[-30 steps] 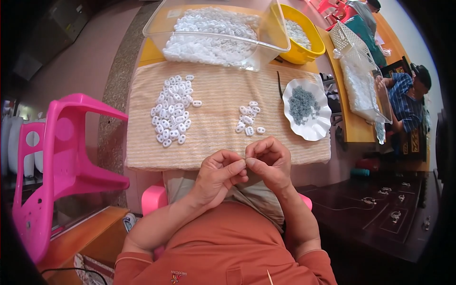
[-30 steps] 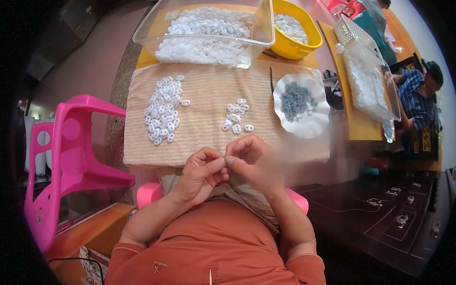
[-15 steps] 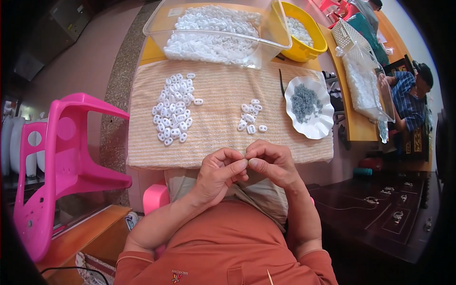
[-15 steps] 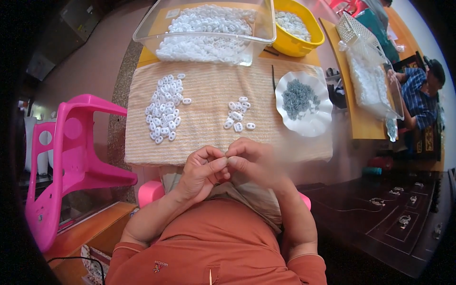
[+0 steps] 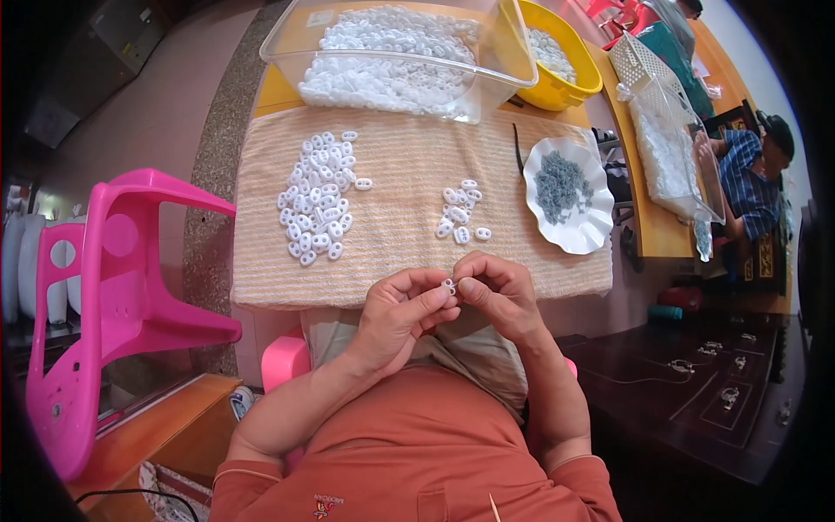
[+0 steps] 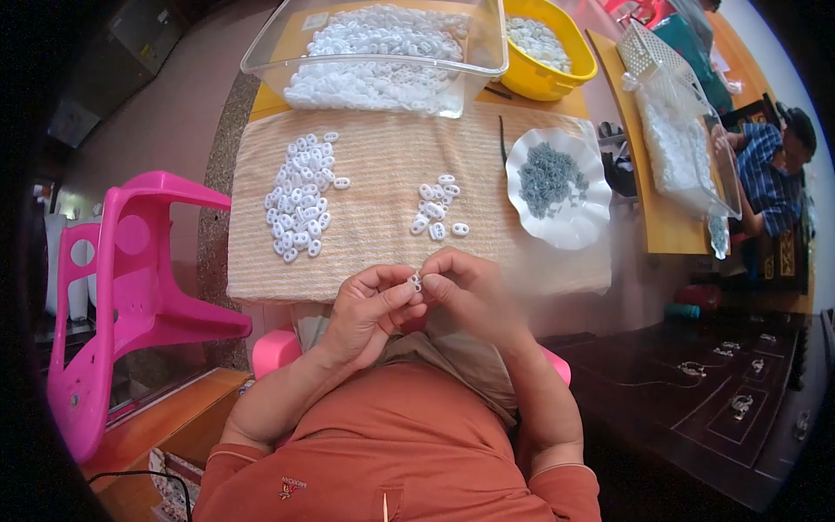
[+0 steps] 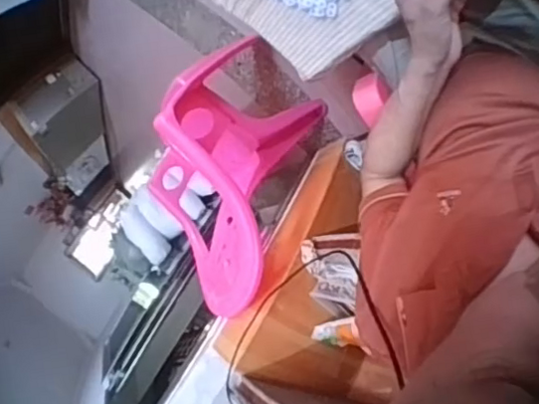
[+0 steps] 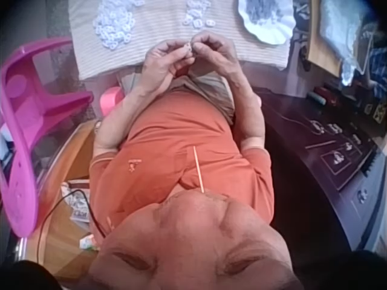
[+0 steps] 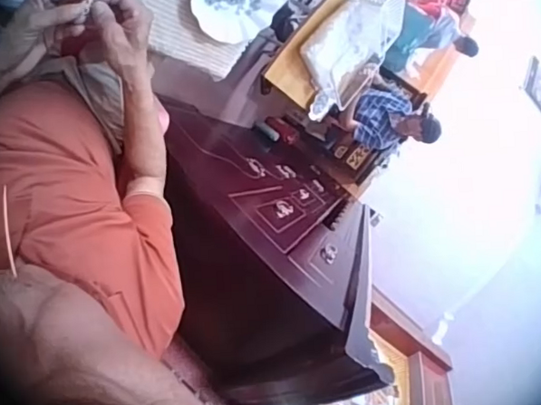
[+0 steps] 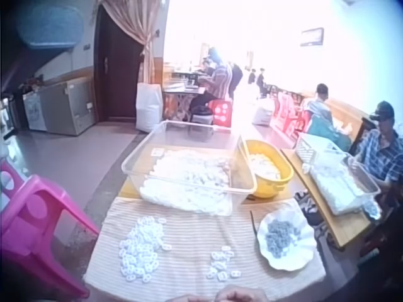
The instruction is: The recorder is manually assembling small white plastic components by inserting smaller pieces into them.
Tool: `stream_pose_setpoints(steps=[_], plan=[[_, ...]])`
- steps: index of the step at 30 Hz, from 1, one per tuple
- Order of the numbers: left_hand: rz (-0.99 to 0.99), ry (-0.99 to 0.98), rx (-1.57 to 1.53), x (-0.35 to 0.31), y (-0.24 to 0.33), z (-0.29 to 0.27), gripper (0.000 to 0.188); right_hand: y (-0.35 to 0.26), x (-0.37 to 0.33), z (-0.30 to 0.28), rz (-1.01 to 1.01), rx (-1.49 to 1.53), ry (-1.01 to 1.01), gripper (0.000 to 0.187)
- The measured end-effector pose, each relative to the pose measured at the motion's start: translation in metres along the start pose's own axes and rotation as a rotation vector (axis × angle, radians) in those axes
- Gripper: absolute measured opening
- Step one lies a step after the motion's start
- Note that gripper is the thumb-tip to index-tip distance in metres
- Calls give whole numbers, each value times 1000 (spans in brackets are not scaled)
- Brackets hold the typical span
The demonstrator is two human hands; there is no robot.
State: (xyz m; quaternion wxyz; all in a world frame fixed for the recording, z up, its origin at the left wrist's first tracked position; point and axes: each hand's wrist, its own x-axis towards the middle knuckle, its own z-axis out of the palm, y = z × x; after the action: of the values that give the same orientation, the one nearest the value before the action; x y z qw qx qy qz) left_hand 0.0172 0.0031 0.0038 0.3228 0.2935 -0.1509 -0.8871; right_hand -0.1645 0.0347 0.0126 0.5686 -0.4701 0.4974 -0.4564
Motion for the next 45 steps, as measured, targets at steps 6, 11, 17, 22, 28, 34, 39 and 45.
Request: stream_pose_setpoints(steps=[6,11,17,22,28,34,39,45], plan=[[3,10,-7,0,-1,-2,19,5,1,0,-13,-6,12,13],[2,35,5,1,-2,-3,18,7,1,1,-11,0,17,11],[20,54,26,0,-3,0,17,4,0,4,40,78,50,10],[21,58,43,-1,-2,1,16,8,0,3,-20,6,44,10],[34,77,70,0,-5,-1,17,8,0,2,-37,-62,43,7],[60,90,161,-1,-7,-2,20,9,-1,3,-30,-115,55,6],[74,111,205,-3,-8,-2,17,11,-2,6,-58,-86,56,6],[136,106,244,-1,-8,-3,17,6,-3,8,37,-113,70,10]])
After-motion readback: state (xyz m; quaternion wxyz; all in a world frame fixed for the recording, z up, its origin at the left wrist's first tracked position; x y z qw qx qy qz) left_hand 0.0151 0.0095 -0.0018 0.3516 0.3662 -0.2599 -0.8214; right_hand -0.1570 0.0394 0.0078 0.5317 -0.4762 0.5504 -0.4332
